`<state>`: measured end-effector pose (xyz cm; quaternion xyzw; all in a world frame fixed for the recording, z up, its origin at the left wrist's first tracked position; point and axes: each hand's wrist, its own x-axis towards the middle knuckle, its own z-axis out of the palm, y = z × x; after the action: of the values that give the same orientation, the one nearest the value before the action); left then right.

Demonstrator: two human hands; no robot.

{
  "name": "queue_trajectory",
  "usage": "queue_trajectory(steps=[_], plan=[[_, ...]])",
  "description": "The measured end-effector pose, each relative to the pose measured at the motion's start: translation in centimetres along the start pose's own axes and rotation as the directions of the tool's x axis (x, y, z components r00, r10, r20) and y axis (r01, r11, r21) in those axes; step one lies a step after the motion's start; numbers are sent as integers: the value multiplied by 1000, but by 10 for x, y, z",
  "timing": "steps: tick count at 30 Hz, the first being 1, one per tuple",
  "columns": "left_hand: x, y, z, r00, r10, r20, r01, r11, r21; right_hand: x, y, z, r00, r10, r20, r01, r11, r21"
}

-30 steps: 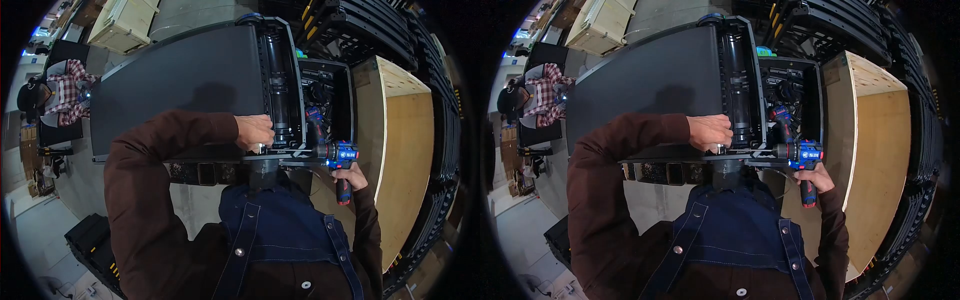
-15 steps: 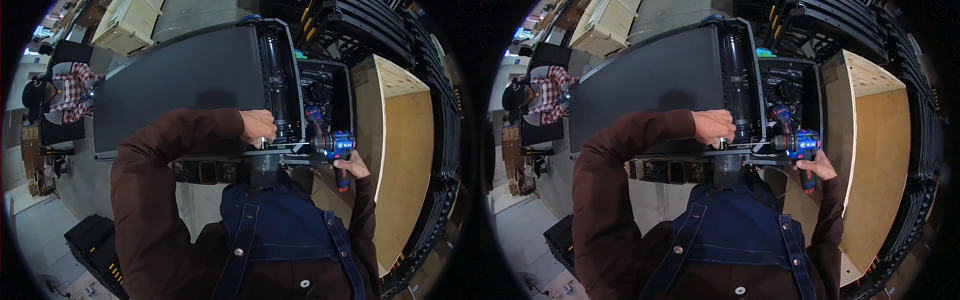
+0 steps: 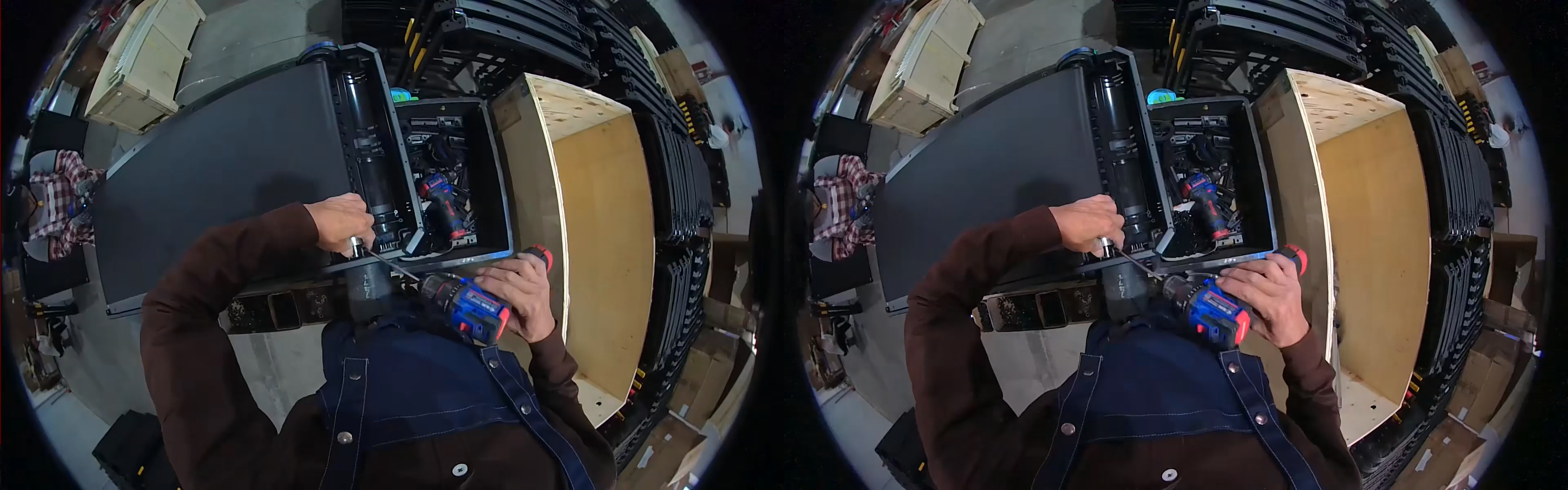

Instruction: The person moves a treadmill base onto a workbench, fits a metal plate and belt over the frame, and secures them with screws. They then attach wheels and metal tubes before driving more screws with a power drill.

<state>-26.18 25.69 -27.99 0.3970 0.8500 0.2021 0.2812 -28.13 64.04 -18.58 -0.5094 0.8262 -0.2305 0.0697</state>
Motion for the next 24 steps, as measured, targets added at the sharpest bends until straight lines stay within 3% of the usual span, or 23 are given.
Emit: queue_trajectory(steps=[1,2,3,4,5,7,8,10,11,13,14,16,17,19,20,22,24], plan=[[0,0,4,1000,11,8,-11,1000,-7,-10,1,3,999,-41,-13,40,994,-102],[1,-4,4,1000,18,2,-18,1000,-17,-20,10,7,999,-1,-46,-1,998,-59],[2,-7,5,1000,26,-5,-26,999,-28,-47,30,28,966,240,-95,-214,952,220],[1,-7,5,999,35,-8,-35,999,-23,-72,42,44,880,468,-78,-377,790,484],[0,-4,5,999,34,-21,-35,999,-17,-71,31,49,665,744,-60,-533,529,660],[-2,-2,7,997,42,-58,-43,999,-16,-82,61,80,499,848,-181,-482,445,754],[-3,1,8,997,48,-52,-49,999,-16,-77,72,90,382,892,-243,-527,426,735],[-6,7,9,990,16,-138,-18,1000,-14,-68,108,111,332,909,-253,-615,412,672],[-9,12,12,992,19,-124,-21,1000,-12,-73,144,132,287,941,-176,-676,330,659],[-16,22,18,947,-14,-320,12,1000,-9,-70,179,158,351,916,-197,-725,399,562],[-17,29,20,950,-18,-313,16,1000,-10,-66,186,162,345,921,-183,-793,390,468],[-25,48,25,835,-214,-507,185,977,-108,-65,195,169,339,927,-160,-828,374,417],[-30,56,27,839,-219,-498,189,976,-109,-64,197,172,329,932,-152,-859,363,360],[-40,72,34,576,-501,-646,303,864,-401,-66,197,171,332,933,-136,-893,358,271],[-47,80,41,465,-549,-695,329,836,-440,-67,193,168,338,933,-128,-918,356,174],[-60,100,67,218,-780,-587,190,624,-758,-67,183,158,359,921,-154,-913,380,145],[-69,121,110,10,-906,-424,107,422,-900,-69,167,153,389,906,-169,-905,409,113]])
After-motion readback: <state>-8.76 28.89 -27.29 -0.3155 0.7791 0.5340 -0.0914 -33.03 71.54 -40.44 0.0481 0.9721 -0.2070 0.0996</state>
